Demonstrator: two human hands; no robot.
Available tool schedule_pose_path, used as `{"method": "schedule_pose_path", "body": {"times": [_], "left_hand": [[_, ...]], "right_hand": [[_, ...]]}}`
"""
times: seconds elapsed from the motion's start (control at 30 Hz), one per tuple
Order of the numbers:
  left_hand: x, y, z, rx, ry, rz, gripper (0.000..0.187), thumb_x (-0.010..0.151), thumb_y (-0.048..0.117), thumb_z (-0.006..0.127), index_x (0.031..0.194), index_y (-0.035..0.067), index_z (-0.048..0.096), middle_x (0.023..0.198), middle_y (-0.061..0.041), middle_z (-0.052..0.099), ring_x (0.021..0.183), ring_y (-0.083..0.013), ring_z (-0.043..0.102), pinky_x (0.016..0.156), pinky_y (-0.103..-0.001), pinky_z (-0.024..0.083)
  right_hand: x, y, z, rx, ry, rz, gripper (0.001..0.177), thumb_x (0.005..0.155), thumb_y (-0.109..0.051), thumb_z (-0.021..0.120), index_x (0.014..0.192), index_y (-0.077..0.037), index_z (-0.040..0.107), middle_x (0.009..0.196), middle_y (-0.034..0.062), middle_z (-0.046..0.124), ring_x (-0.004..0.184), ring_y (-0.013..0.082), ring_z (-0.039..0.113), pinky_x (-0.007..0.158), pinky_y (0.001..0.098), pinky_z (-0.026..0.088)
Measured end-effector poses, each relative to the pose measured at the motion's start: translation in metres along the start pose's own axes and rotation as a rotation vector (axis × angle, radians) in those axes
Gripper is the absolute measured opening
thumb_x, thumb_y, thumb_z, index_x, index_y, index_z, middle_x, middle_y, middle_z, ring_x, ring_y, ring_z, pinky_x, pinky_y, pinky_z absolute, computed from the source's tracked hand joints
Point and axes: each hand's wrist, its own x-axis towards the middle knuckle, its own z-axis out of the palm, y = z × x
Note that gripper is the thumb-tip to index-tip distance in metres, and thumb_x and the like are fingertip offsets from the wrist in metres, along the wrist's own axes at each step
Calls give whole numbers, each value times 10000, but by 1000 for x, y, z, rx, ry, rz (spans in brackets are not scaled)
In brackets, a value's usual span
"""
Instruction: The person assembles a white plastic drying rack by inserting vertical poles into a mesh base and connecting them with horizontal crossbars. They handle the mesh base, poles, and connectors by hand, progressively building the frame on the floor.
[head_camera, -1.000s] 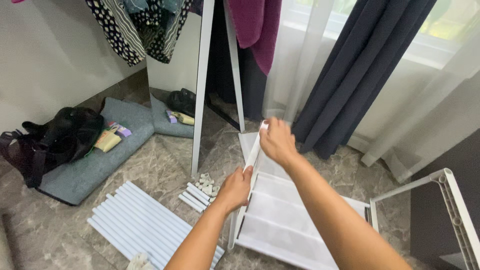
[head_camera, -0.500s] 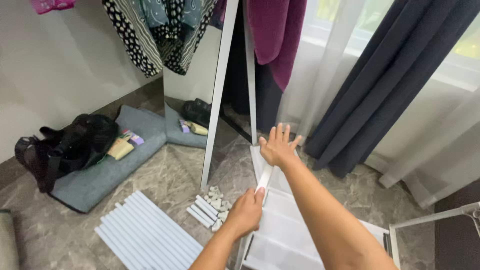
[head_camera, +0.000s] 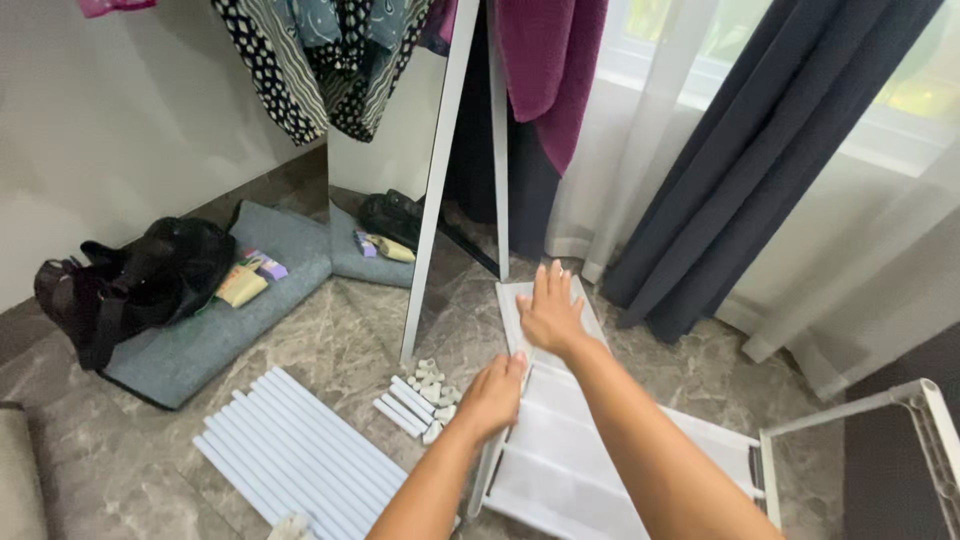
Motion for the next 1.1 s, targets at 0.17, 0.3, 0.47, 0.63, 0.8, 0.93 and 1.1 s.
{"method": "schedule_pose_path", "body": {"times": [0.17, 0.3, 0.47, 0.63, 0.8, 0.93, 1.1], "left_hand": [[3, -48, 18, -410, 158, -46, 592, 1033, 500, 354, 1248, 40, 659, 1188, -146, 690, 1127, -224, 611, 967, -383, 429], [-39, -101, 29, -679, 80, 12, 558, 944, 404, 405, 1183, 9, 719, 1118, -195, 731, 974, -250, 629, 892, -364, 466], [-90, -116, 20, -268, 71, 138, 420, 857, 251, 532, 1187, 41, 686, 1082, -203, 740, 1008, -303, 672, 884, -390, 504], [-114, -102, 11, 24, 135, 229, 327, 963, 212, 639, 1244, 44, 636, 993, -227, 733, 948, -349, 703, 858, -451, 520], [-114, -99, 2, 17, 65, 177, 307, 943, 284, 641, 1151, 67, 705, 955, -194, 747, 870, -324, 717, 821, -421, 540], [-106, -111, 2, -121, 29, 217, 302, 927, 270, 643, 1127, 52, 701, 991, -175, 762, 917, -291, 736, 825, -409, 548], [-82, -112, 4, 13, 66, 275, 324, 981, 306, 601, 1114, 26, 697, 1055, -204, 748, 980, -319, 713, 856, -416, 526]], "right_hand": [[-100, -30, -9, 9, -111, -14, 754, 1021, -476, 376, 1610, -63, 152, 1715, 162, -28, 1575, 373, -60, 1165, 735, 30], [-153, -58, -15, -13, -158, -113, 696, 1026, -453, 368, 1595, -78, 227, 1716, 140, -1, 1579, 372, -96, 1175, 725, -6], [-186, -84, -19, -120, -157, -159, 636, 1031, -450, 352, 1567, -111, 316, 1724, 121, 14, 1576, 378, -97, 1168, 742, -23], [-198, -98, -27, -186, -176, -166, 630, 1034, -457, 310, 1573, -132, 306, 1709, 117, 29, 1574, 364, -89, 1136, 783, -52], [-170, -119, -76, -140, 73, -290, 653, 1050, -452, 271, 1577, -68, 297, 1696, 194, 54, 1558, 401, -67, 1089, 811, -78], [-161, -137, -82, 8, 349, -400, 664, 1088, -434, 230, 1605, -24, 297, 1703, 201, 105, 1584, 400, -22, 1119, 804, -97], [-176, -143, -29, -301, -60, -182, 627, 1062, -444, 208, 1569, -99, 336, 1707, 110, 145, 1606, 304, -2, 1140, 797, -135]]}}
